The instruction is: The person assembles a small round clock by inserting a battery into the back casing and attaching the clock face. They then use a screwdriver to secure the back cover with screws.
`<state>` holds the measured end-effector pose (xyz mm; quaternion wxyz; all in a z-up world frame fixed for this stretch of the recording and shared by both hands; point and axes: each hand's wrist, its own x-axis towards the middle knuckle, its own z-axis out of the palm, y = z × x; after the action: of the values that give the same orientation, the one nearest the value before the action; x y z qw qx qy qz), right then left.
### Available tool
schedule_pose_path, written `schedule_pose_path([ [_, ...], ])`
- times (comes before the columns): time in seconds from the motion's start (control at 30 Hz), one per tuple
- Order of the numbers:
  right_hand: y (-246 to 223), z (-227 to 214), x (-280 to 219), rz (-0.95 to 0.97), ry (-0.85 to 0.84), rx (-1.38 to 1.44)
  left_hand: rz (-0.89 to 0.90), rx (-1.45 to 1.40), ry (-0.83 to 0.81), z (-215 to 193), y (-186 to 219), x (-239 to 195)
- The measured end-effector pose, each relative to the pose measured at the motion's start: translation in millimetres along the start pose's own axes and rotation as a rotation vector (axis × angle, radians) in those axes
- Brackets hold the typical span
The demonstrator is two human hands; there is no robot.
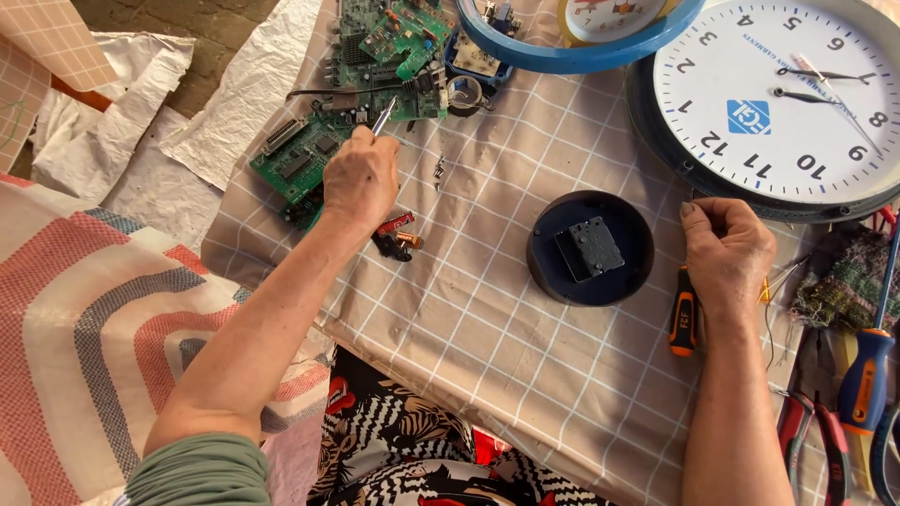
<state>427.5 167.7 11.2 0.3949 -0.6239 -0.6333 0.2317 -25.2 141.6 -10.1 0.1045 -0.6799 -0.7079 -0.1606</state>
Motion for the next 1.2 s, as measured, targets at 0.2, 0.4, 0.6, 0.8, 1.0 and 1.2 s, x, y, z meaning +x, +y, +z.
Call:
schedule_pose_path([
  [0.2,1.6,0.0,-0.1,-0.022,0.005,-0.001,-0.014,0.143,-0.122,29.1,2.3,27.4],
  [0.4,4.2,1.2,1.1,-0.029,0.008,0.003,-0.241,-0.010,-0.222,39.7,-0.9,35.9],
  [0.6,4.7,1.5,1.2,-0.039,0.007,0.010,-0.062,0.155,-0.243,36.0,-1.6,34.6],
  [0.8,7.3,2.0,2.7,-0.039,0.010,-0.015,-0.009,0.202,-0.312,40.9,-2.6,46.0],
  [1.0,1.5,1.2,1.4,-0.010,0.006,0.020,-0.050,0.105,-0.355,37.7,1.1,42.7],
  [1.2,5.6,1.8,1.9,-0.012,0.016,-0.016,0.105,0.053,-0.306,20.0,28.1,14.3],
])
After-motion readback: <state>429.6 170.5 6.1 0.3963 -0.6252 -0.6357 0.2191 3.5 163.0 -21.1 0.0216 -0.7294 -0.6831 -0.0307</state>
